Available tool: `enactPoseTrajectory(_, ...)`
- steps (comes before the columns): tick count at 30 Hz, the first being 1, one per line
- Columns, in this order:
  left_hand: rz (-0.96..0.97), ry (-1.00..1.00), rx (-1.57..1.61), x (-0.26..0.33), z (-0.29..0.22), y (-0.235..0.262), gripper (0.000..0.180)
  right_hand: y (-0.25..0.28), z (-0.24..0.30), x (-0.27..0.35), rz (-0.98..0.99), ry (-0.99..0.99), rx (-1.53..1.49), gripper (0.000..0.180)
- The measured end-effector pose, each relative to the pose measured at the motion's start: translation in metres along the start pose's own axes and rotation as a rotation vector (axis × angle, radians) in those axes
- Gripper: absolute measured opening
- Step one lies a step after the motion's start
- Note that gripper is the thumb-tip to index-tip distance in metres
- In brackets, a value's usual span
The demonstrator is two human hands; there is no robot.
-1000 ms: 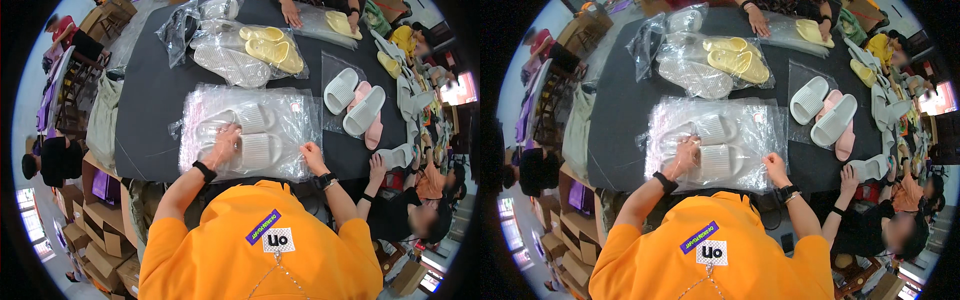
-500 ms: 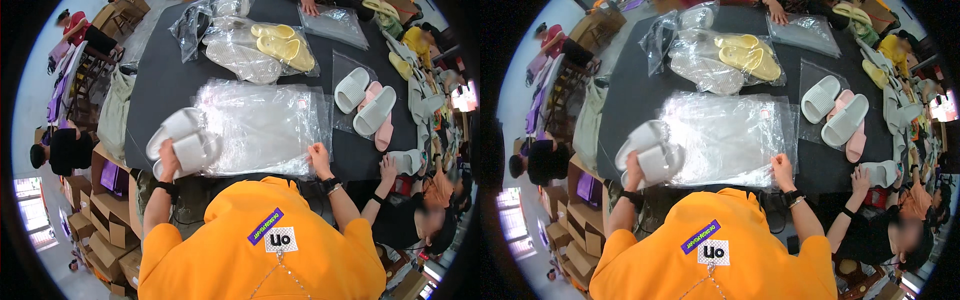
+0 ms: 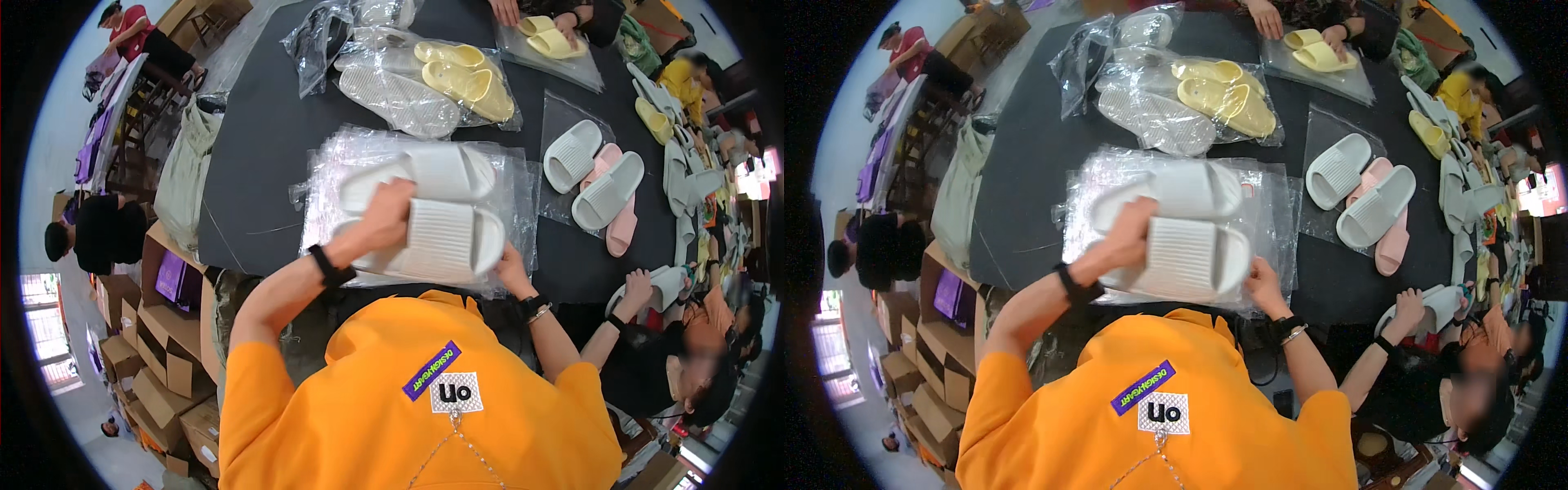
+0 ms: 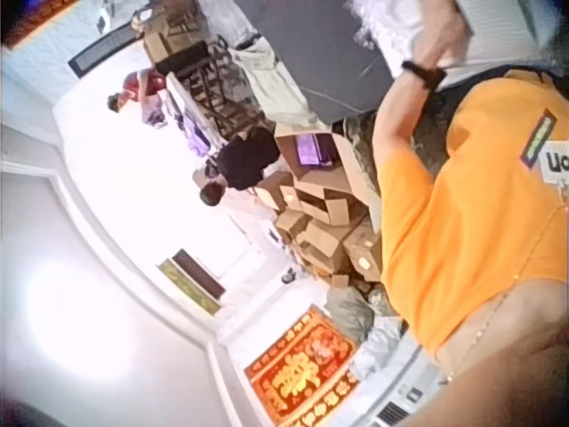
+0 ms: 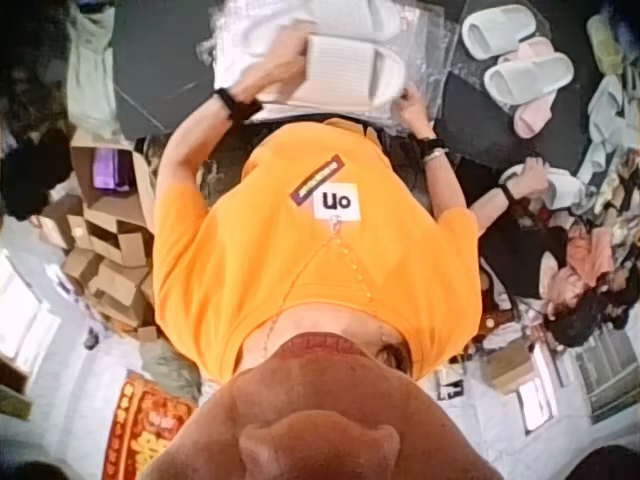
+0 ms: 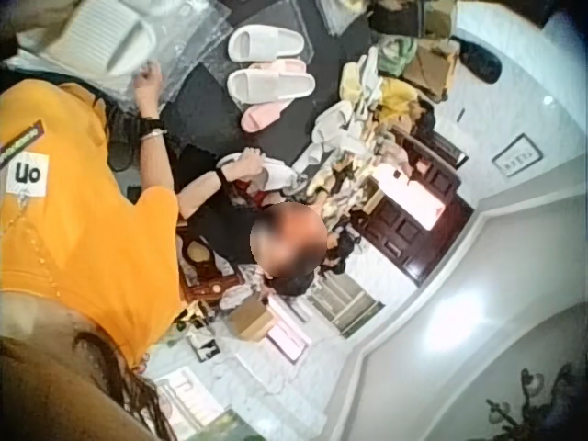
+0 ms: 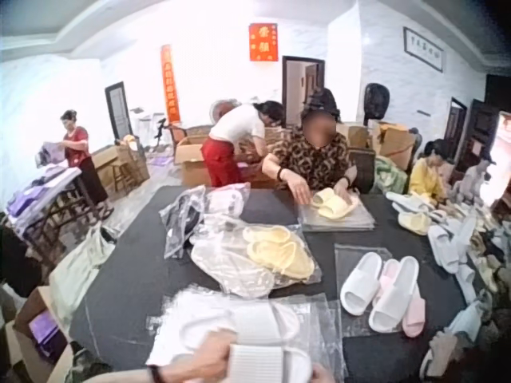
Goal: Packing finished sandals into individual plastic bags and then into a larger transport sack.
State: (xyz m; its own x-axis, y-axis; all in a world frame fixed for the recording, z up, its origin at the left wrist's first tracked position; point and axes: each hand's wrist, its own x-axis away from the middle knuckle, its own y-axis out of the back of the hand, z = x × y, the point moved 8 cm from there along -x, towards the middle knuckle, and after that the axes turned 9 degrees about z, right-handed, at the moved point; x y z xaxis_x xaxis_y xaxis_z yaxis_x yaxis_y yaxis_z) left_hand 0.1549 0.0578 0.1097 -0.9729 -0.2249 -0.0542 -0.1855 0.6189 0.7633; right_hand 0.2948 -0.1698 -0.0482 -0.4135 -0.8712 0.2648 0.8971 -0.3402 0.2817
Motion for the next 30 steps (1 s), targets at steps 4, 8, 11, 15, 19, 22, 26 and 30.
enactPoseTrajectory(4, 0.229, 0.143, -0.220, -0.037, 0.048, -0.091, 0.027, -0.008, 0.009, -0.001, 0.022, 0.030, 0.060, 0.035)
enactPoseTrajectory(8, 0.002, 0.140, -0.414, -0.053, 0.069, -0.064, 0.023, -0.011, 0.030, 0.002, 0.029, 0.025, 0.148, 0.035)
enactPoseTrajectory(11, -0.124, 0.159, -0.478, -0.041, 0.081, -0.033, 0.024, -0.010, 0.035, 0.009, 0.026, -0.032, 0.135, 0.035)
enactPoseTrajectory(15, -0.032, 0.204, -0.455, -0.021, 0.066, -0.023, 0.027, -0.013, 0.021, 0.015, 0.042, -0.123, -0.088, 0.033)
enactPoseTrajectory(19, 0.100, 0.269, -0.335, 0.023, 0.057, -0.049, 0.030, -0.010, 0.011, 0.014, 0.074, -0.234, -0.014, 0.027)
enactPoseTrajectory(22, -0.015, 0.298, -0.364, 0.062, 0.092, -0.055, 0.033, -0.005, 0.008, 0.014, 0.055, -0.258, 0.058, 0.024)
enactPoseTrajectory(26, -0.337, 0.716, -0.236, 0.147, 0.187, -0.004, 0.027, -0.007, 0.015, 0.014, 0.038, -0.195, 0.154, 0.023)
enactPoseTrajectory(30, -0.400, 0.860, -0.393, 0.179, 0.196, 0.063, 0.018, -0.008, 0.029, 0.016, 0.023, -0.144, 0.168, 0.024)
